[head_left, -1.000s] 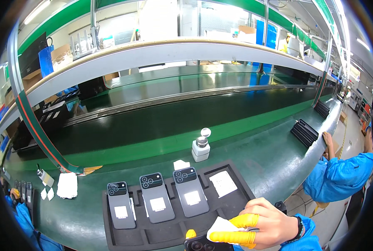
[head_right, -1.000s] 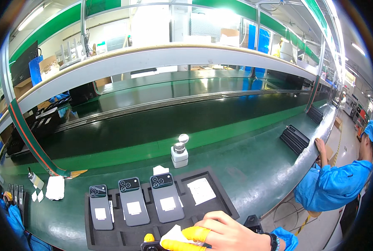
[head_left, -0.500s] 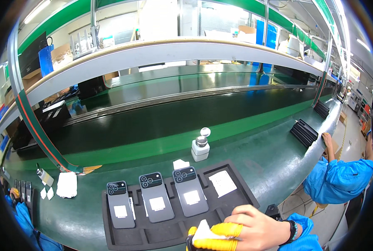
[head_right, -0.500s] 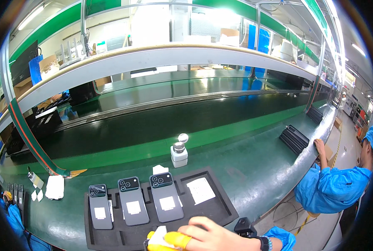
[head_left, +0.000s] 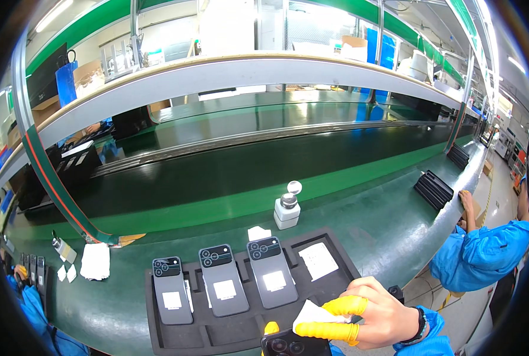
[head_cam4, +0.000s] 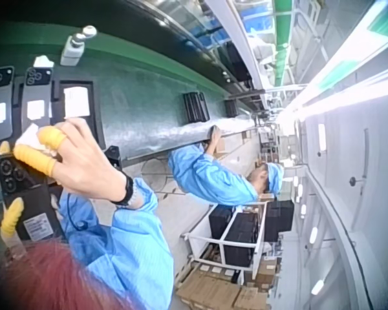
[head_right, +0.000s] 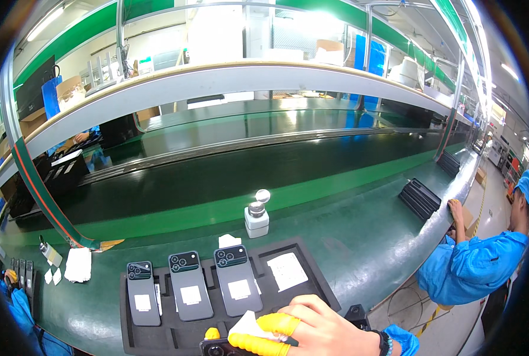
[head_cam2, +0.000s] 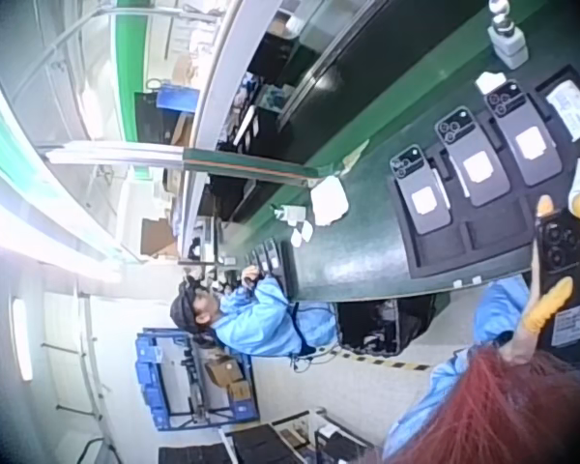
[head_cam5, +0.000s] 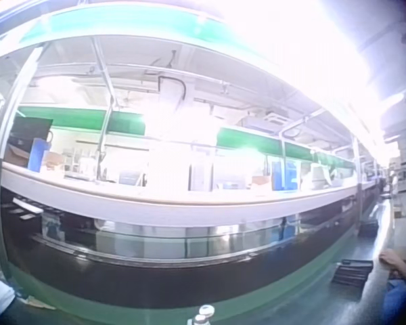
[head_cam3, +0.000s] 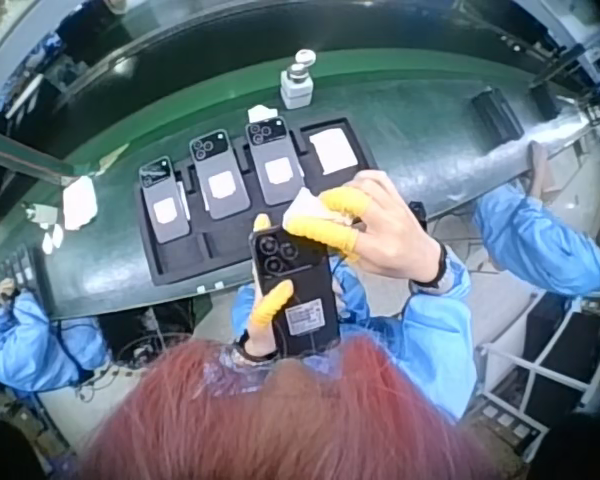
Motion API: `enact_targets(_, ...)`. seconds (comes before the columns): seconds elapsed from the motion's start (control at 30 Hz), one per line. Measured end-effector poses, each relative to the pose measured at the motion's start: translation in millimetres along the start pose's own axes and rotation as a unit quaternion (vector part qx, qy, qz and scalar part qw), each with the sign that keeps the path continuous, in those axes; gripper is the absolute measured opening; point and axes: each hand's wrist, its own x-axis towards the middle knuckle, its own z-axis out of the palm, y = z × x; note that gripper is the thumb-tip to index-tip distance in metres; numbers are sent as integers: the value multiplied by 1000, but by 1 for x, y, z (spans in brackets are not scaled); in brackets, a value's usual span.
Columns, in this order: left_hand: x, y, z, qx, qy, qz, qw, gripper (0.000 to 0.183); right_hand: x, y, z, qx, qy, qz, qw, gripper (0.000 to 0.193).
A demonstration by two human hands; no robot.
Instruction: Cleaning the back and camera lens area of several smartphones on an assembly line.
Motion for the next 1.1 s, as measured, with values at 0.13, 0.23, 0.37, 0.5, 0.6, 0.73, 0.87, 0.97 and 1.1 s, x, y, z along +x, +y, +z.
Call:
enact_targets(0.13,-1,3,1,-9,-2,-6,1000,53,-1,3,2,5,-7,-3,1000,40)
enact_targets(0.23,-1,1,1,-16,-4,-11,1000,53,-2,4,2,8,-7,-1,1000,40)
enact_targets(0.37,-1,-6,-2,-26,-6,-17,1000,52,-1,3,2,1,-10,-8,1000,40)
enact_targets(0.5,-1,-9,-4,-35,-9,-22,999,52,-1,2,3,7,-8,2,1000,39)
enact_targets(0.6,-1,2,-1,-42,-12,-26,999,52,-2,2,3,11,-5,5,1000,39)
enact_targets(0.73,-1,-3,-2,-52,-12,-30,998,52,-2,3,3,9,-16,-2,1000,39)
enact_targets(0.87,-1,4,2,-62,-15,-35,997,52,-3,3,2,14,-14,0,1000,38)
enact_targets(0.97,-2,1,2,-69,-17,-38,997,52,-3,1,4,28,-1,11,1000,39)
enact_targets(1.1,-3,-3,0,-78,-19,-41,996,52,-1,0,1,53,31,-27,998,38)
